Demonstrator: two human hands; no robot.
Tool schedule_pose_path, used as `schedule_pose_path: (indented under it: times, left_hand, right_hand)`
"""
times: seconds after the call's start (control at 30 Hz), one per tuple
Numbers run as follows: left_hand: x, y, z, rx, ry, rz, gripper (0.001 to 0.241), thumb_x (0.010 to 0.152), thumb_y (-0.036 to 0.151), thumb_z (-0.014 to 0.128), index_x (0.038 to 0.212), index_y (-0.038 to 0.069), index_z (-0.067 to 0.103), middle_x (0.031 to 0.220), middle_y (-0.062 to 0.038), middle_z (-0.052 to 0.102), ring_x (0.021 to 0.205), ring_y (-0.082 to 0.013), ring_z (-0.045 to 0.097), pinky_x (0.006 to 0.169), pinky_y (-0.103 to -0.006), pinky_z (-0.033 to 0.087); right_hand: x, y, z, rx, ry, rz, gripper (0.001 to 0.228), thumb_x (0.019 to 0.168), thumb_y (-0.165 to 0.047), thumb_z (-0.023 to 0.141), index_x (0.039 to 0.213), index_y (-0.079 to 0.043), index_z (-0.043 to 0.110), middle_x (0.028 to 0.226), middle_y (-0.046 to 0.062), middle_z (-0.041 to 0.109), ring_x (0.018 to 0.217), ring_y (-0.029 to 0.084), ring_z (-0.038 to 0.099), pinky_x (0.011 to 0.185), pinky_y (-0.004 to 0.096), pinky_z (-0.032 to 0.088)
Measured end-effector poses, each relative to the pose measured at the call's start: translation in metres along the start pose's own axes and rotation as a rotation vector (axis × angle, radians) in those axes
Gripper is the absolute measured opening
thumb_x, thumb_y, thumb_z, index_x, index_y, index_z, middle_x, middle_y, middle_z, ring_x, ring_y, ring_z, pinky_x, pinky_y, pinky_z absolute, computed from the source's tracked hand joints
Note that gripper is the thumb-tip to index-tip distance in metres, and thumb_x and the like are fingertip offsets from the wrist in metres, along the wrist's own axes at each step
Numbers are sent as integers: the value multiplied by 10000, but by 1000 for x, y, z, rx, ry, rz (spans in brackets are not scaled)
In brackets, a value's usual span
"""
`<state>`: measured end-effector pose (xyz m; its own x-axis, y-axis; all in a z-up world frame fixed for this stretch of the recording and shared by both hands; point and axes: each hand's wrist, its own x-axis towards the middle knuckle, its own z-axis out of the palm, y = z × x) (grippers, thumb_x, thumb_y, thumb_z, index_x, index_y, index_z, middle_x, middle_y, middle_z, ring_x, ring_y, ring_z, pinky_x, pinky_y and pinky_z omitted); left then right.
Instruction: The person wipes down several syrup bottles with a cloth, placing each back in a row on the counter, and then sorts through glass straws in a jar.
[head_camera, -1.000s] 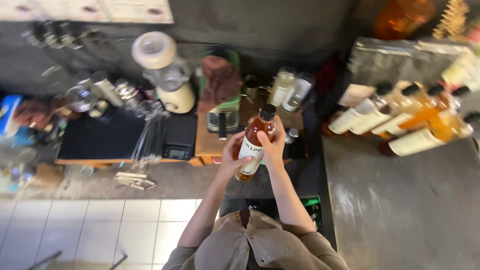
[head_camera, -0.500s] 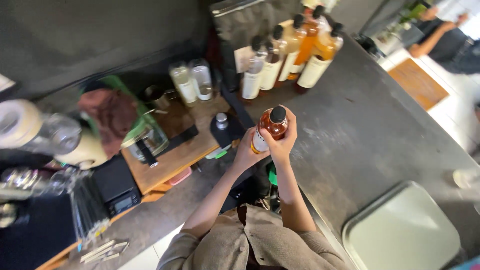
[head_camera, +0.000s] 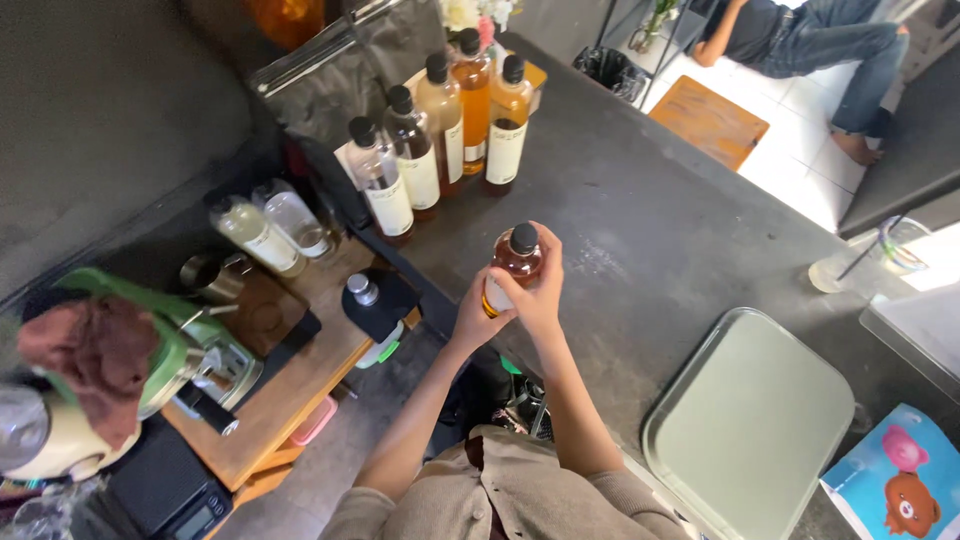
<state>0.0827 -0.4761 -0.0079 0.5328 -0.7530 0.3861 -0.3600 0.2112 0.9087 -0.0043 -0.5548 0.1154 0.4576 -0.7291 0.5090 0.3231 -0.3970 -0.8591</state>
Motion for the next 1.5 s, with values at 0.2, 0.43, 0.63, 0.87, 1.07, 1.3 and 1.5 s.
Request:
schedule_pose_path:
  times: [0.2, 0.43, 0.63, 0.87, 1.07, 1.3, 1.5]
  left_hand:
    - [28, -25, 2, -60, 0, 35, 804, 775, 124, 855, 1449, 72, 422, 1352, -154, 572, 1290, -335, 583, 1074, -406, 467]
    - [70, -37, -7, 68, 89, 160, 710, 799, 81, 846, 1412, 58, 490, 1303, -168, 511, 1252, -340, 562, 1053, -409, 483]
    - [107, -68, -19, -85, 159, 105, 728, 827, 145, 859, 1407, 25, 435, 1294, -120, 577, 1223, -262, 601, 1061, -391, 480]
    - [135, -104, -27, -100, 208, 38, 708, 859, 169, 849, 1426, 3, 461, 1376, -149, 604, 1290, -252, 596, 1098, -388, 467]
    - [151, -126, -25, -67, 263, 33, 735, 857, 161, 856, 1446, -8, 450, 1421, -174, 564, 1336, -278, 551, 1140, -402, 425]
    - [146, -122, -19, 10, 293, -16, 736, 879, 149, 805, 1494, 5, 427, 1475, -175, 538, 1380, -301, 529, 1155, -414, 418]
    - [95, -95, -38, -82, 235, -117, 699, 913, 119, 737, 1522, 3, 413, 1542, -187, 446, 1424, -298, 459, 1129, -416, 430]
  right_hand:
    - [27, -20, 10, -298, 0, -82, 813, 836, -93, 888, 1485, -19, 405, 1446, 114, 539, 1246, 246, 652, 1077, 375, 528]
    - [67, 23, 24, -163, -56, -91, 719, 910, -147, 848, 1472, -46, 411, 1585, 171, 415, 1374, 299, 582, 1135, 399, 532]
    - [105, 57, 41, -418, -34, -257, 883, 844, -232, 906, 1528, -90, 366, 1643, 221, 268, 1502, 422, 378, 1226, 483, 388]
    - [133, 85, 63, -619, 39, -249, 904, 822, -372, 913, 1541, -174, 401, 1706, 229, 93, 1580, 483, 123, 1274, 620, 160]
    - [149, 106, 72, -720, 68, -222, 920, 833, -502, 886, 1559, -213, 400, 1711, 222, 22, 1588, 498, 4, 1232, 733, 37]
    - [150, 101, 73, -715, 56, -207, 970, 838, -487, 903, 1601, -251, 353, 1718, 208, 16, 1590, 499, 17, 1236, 728, 63]
    - [121, 71, 93, -724, 135, -175, 1001, 885, -327, 872, 1643, -113, 254, 1681, 274, 0, 1549, 527, 71, 1231, 662, 121]
